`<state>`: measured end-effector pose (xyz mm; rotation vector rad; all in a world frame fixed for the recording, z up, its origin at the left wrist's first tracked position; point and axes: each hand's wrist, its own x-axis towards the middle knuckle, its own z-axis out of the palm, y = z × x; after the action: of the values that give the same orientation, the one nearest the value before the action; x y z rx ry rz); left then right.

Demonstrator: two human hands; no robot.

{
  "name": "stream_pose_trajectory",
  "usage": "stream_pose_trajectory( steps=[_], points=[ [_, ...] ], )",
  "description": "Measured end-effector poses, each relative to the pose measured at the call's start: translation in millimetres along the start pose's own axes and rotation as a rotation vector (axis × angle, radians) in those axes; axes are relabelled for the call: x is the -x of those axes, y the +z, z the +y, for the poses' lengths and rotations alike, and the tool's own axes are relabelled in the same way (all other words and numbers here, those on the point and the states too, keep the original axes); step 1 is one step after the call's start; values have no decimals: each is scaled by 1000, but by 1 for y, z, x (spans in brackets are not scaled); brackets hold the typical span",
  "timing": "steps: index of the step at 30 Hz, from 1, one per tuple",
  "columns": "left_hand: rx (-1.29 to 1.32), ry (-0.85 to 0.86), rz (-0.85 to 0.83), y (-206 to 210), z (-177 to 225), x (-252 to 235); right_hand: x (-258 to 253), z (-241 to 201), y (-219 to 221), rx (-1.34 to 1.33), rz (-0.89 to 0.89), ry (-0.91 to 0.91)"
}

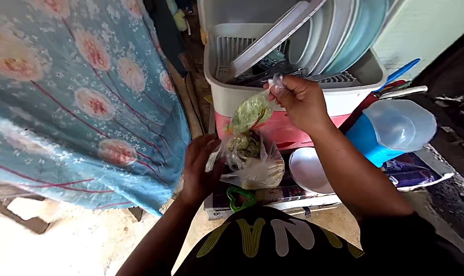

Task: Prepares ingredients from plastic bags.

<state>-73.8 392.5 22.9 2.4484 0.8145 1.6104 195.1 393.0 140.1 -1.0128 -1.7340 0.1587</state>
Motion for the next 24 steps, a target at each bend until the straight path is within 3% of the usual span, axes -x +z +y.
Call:
stream_pose_trajectory(
  steps=[2, 5, 8, 11, 14, 18, 21, 24],
  points=[
    [66, 26, -21, 5, 20, -44, 6, -8, -16, 120, -25, -111],
    [228, -48, -265, 33, 53, -102, 21, -16, -33, 328, -40, -209],
    [462, -155, -468, 78, 81, -127, 44, -18, -57, 493, 2, -192],
    [639, -127, -499, 116, 107, -123, 74, -5, -89, 340, 151, -16],
    [653, -73, -568, 147, 132, -110, 109, 9, -112, 154, 352, 139],
    [634, -50, -708, 173, 164, -88, 146, 30, -148, 116, 639, 316],
    [681, -57, -765, 188, 178, -87, 164, 30, -167, 60, 690, 332],
    [663, -3, -956, 200, 190, -96, 170, 8, -183, -24, 677, 290]
  ],
)
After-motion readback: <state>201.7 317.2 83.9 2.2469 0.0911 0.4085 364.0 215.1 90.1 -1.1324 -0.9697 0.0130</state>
